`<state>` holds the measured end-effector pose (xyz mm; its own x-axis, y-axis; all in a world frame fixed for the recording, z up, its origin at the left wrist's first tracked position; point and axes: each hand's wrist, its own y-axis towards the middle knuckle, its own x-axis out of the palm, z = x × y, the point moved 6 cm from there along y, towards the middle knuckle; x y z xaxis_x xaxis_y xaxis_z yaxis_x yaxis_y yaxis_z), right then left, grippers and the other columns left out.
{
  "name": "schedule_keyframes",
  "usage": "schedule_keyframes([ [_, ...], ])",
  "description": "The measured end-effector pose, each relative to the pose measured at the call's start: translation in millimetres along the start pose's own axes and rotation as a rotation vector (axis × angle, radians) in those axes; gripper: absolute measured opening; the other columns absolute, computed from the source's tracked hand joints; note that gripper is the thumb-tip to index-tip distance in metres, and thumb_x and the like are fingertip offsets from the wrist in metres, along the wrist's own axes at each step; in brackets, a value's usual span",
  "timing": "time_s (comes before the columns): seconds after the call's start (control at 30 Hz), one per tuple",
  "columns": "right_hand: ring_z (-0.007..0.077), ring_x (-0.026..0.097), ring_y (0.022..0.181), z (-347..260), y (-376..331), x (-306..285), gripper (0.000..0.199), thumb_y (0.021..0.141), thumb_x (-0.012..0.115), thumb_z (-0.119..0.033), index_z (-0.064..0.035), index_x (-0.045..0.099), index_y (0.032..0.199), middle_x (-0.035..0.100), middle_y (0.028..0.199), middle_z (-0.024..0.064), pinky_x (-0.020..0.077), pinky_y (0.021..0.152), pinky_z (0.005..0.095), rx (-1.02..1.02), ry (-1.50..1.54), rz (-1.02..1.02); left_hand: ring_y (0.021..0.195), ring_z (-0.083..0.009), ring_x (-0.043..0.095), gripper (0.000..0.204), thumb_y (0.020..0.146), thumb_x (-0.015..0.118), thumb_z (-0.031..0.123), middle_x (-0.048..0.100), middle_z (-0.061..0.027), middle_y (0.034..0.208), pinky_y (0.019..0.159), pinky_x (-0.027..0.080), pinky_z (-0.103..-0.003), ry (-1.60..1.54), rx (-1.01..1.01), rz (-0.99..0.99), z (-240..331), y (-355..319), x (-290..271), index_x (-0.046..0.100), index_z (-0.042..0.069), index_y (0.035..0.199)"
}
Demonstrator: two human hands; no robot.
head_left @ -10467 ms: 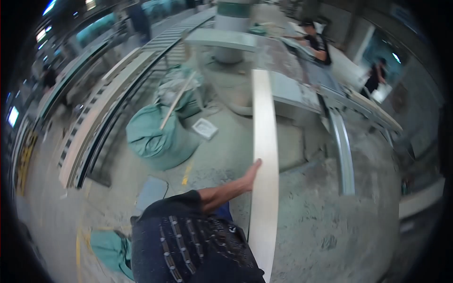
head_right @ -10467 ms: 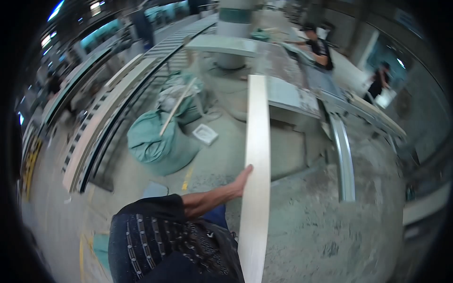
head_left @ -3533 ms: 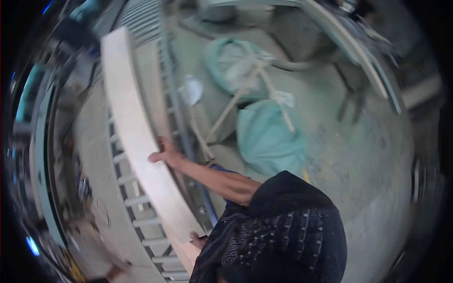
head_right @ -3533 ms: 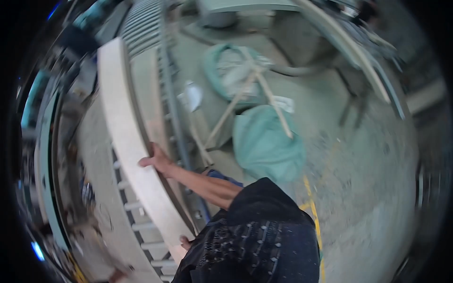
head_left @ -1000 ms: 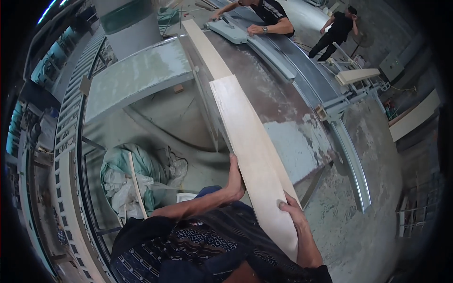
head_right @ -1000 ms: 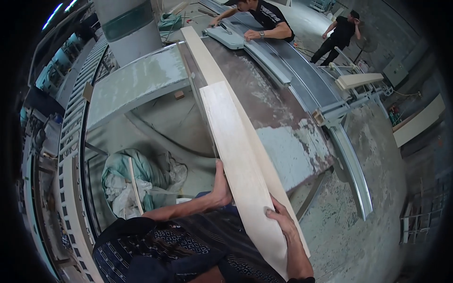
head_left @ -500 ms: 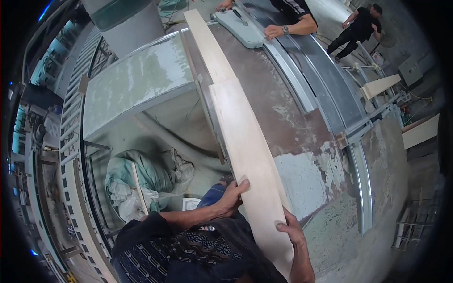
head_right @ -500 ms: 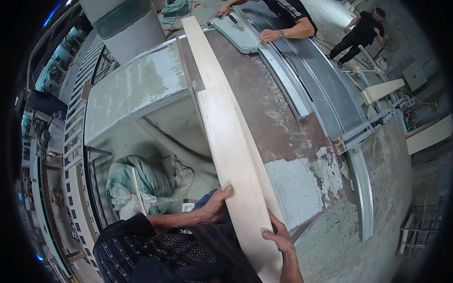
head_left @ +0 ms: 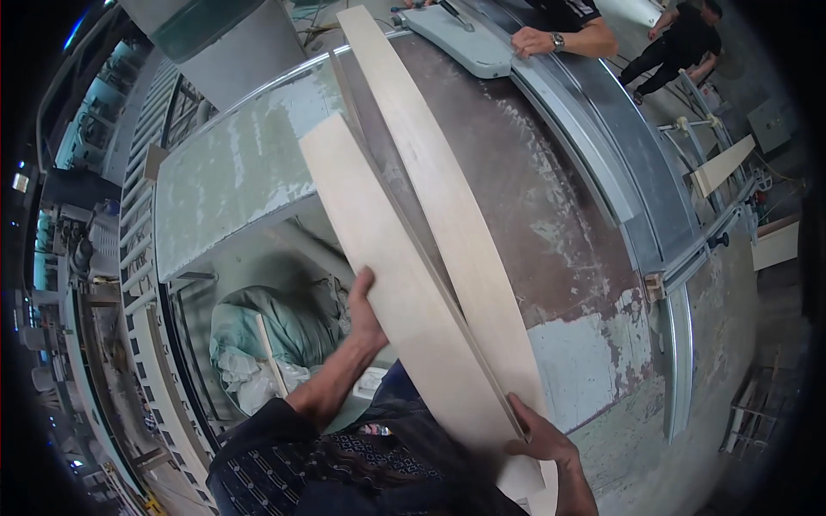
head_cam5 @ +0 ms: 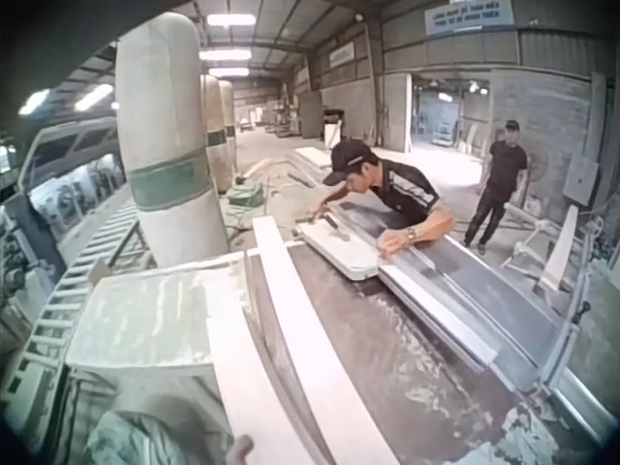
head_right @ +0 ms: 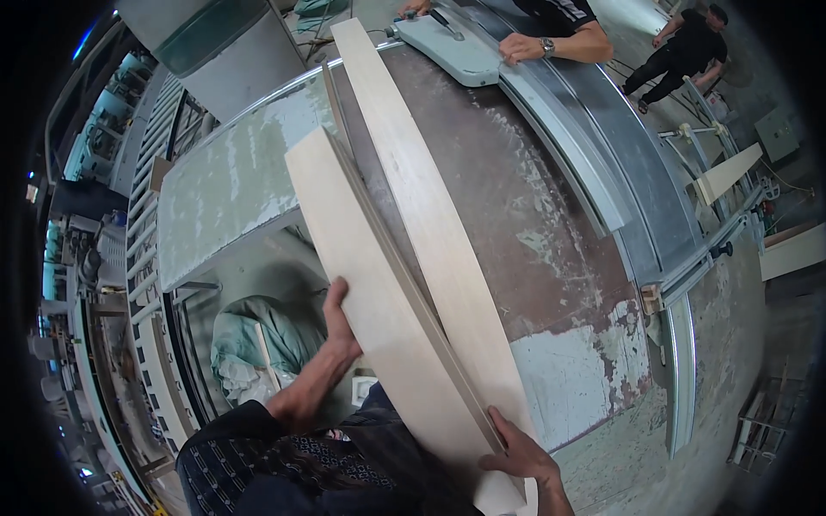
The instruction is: Positioning and securing curved wooden planks into an assembly jig on a factory production floor.
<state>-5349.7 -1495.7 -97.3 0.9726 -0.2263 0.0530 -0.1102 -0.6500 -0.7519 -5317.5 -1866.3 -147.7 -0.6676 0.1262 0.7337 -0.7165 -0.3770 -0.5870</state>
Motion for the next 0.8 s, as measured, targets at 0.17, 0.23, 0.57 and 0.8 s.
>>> schedule_keyframes([
  [0.17, 0.0246, 0.028, 0.150, -44.0, 38.9, 4.9, 0.099, 0.077, 0.077, -0.009, 0.0011, 0.022, 0.158, 0.031, 0.162, 0.0161, 0.0277, 0.120, 0.0353, -0.105, 0.065, 0.102, 0.121, -0.0380, 0.061, 0.070, 0.096, 0.050, 0.053, 0.061, -0.0204, 0.134, 0.105, 0.048, -0.053, -0.043, 0.107, -0.007, 84.7, 56.7, -26.0, 0.047, 0.002, 0.144],
  [0.23, 0.0239, 0.029, 0.150, -62.6, 74.2, 4.7, 0.095, 0.078, 0.075, -0.007, 0.0028, 0.024, 0.157, 0.032, 0.162, 0.0157, 0.0275, 0.120, 0.0352, -0.170, 0.254, 0.111, 0.122, -0.0375, 0.060, 0.074, 0.099, 0.046, 0.057, 0.057, -0.0204, 0.139, 0.108, 0.046, -0.050, -0.006, 0.160, -0.061, 111.3, 71.6, -24.9, 0.044, 0.001, 0.146],
  [0.57, 0.0200, 0.054, 0.128, -168.4, 247.2, 25.8, 0.068, 0.095, 0.066, -0.017, 0.0056, 0.037, 0.152, 0.053, 0.145, 0.0154, 0.0429, 0.106, 0.0309, -0.377, 0.393, 0.126, 0.123, -0.0358, 0.059, 0.062, 0.103, 0.045, 0.049, 0.059, -0.0206, 0.135, 0.107, 0.047, -0.048, 0.368, 0.119, 0.192, 27.9, -5.9, -79.9, 0.046, 0.000, 0.143],
  [0.8, 0.0336, 0.052, 0.134, -144.3, 134.6, -41.5, 0.054, 0.087, 0.069, -0.007, 0.0055, 0.054, 0.137, 0.055, 0.142, 0.0244, 0.0388, 0.114, 0.0426, -0.687, -0.127, 0.812, 0.111, -0.0317, 0.067, 0.064, 0.100, 0.052, 0.050, 0.066, -0.0177, 0.126, 0.099, 0.053, -0.048, 0.246, 0.148, 0.228, 113.0, 36.2, -100.1, 0.049, 0.001, 0.140],
])
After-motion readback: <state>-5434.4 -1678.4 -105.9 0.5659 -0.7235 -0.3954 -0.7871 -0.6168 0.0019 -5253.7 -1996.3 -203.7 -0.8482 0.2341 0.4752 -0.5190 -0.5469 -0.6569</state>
